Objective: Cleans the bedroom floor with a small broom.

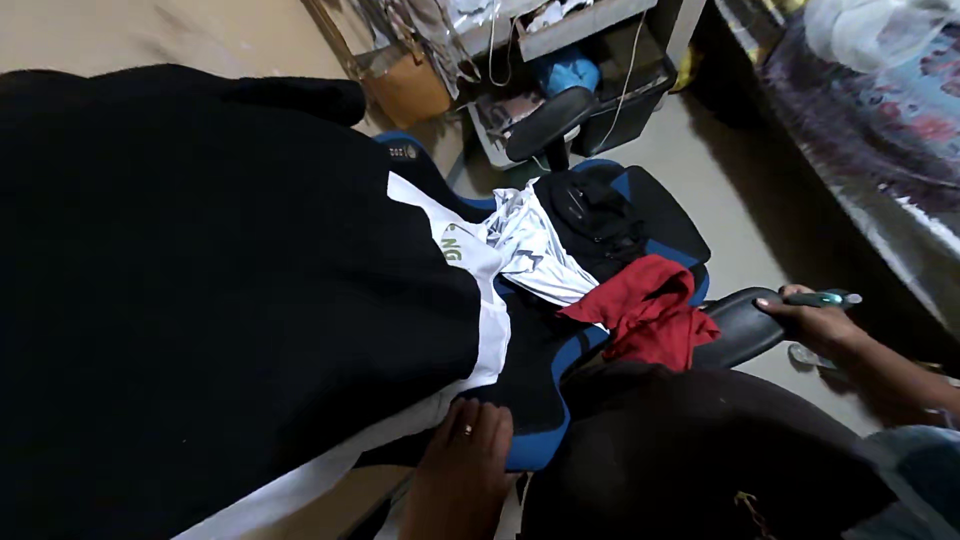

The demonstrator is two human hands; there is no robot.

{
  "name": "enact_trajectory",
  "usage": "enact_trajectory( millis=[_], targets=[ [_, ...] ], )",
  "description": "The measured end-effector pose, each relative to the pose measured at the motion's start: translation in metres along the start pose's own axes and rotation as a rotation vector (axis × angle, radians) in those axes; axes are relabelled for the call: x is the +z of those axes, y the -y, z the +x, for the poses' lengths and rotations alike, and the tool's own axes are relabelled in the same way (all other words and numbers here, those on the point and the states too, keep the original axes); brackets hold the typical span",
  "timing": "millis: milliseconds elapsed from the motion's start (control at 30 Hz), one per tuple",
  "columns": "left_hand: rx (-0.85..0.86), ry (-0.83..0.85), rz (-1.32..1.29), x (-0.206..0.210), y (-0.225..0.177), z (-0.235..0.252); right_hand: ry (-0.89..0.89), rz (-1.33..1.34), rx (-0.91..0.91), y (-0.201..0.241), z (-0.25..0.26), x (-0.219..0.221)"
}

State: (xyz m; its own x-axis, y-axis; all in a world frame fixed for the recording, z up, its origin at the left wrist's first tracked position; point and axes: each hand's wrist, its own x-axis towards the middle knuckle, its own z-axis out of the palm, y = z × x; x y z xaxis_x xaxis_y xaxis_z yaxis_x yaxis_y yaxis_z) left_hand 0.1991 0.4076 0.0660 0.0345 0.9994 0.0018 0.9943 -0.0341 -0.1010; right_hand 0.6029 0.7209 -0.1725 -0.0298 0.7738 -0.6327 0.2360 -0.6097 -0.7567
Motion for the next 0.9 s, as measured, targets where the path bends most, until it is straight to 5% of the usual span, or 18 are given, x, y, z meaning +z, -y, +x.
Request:
enact_trajectory(
  millis=[500,900],
  targets=[
    [-0.039,0.131,-0.056,-0.005,0.083,-0.046,-0.135,-0.012,-0.149,-0.017,-0.025,0.112],
    [-0.112,-0.223,0.064,0.034,0.184,-0.041,-0.11,-0.003,-0.164,-0.002,-0.025,0.212]
  ],
)
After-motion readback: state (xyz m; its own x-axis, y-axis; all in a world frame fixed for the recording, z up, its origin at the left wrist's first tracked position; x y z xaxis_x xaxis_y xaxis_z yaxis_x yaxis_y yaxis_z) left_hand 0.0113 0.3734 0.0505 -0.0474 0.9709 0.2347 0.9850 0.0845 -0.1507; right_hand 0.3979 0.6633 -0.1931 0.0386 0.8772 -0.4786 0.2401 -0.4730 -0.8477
